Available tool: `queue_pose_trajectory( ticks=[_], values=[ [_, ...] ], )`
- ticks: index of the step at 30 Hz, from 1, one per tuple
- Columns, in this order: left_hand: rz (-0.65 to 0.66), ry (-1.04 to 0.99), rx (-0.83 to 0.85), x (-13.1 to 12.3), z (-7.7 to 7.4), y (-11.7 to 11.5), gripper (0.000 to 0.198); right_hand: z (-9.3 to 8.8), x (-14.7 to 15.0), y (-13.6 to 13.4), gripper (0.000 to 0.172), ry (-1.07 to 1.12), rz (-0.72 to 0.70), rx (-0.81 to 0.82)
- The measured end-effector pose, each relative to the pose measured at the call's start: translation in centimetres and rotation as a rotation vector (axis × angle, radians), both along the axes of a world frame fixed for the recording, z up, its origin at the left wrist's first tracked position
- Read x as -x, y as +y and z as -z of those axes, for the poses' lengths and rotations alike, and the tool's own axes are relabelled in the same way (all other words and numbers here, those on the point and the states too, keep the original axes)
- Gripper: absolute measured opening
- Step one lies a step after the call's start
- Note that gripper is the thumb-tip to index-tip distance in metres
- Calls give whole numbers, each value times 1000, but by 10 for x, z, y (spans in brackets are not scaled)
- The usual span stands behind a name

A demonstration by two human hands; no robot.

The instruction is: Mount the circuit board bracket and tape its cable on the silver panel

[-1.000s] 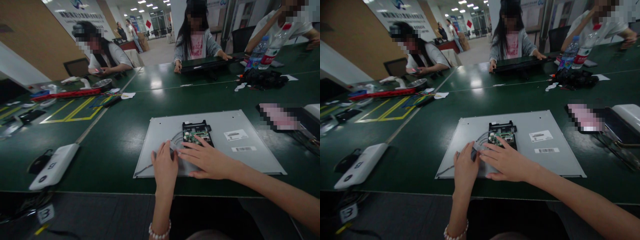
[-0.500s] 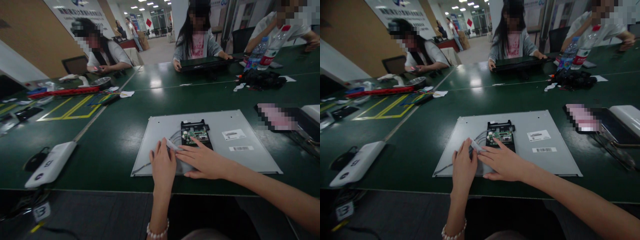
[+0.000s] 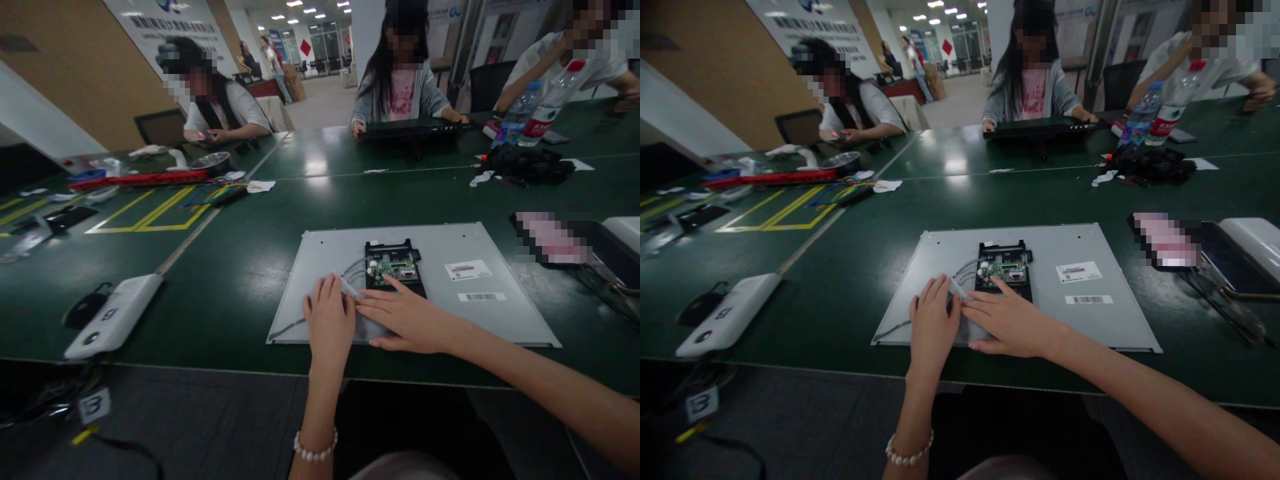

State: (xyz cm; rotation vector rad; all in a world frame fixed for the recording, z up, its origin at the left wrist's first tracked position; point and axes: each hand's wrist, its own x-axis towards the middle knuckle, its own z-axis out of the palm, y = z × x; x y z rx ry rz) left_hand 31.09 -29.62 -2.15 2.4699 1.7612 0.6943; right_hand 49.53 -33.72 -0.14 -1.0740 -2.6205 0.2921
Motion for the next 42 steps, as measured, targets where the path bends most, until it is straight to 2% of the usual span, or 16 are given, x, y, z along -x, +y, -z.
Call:
queue_pose_trajectory(
  ticks=[8,22,32,38,42],
  values=[
    [4,-57,-32,5,1,5,34,-1,-2,-2,56,16,-8,39],
    [-12,-164,10,9,-5,6,32,6,4,1,48,61,14,44],
    [-14,-154,15,12,-5,4,33,15,15,-12,41,143,177,-101],
    [-13,-128,18,13,-2,5,34,10,12,-15,32,228,174,-247],
    [-5,-120,7,13,-3,5,35,7,7,-16,31,351,252,-315]
  ],
)
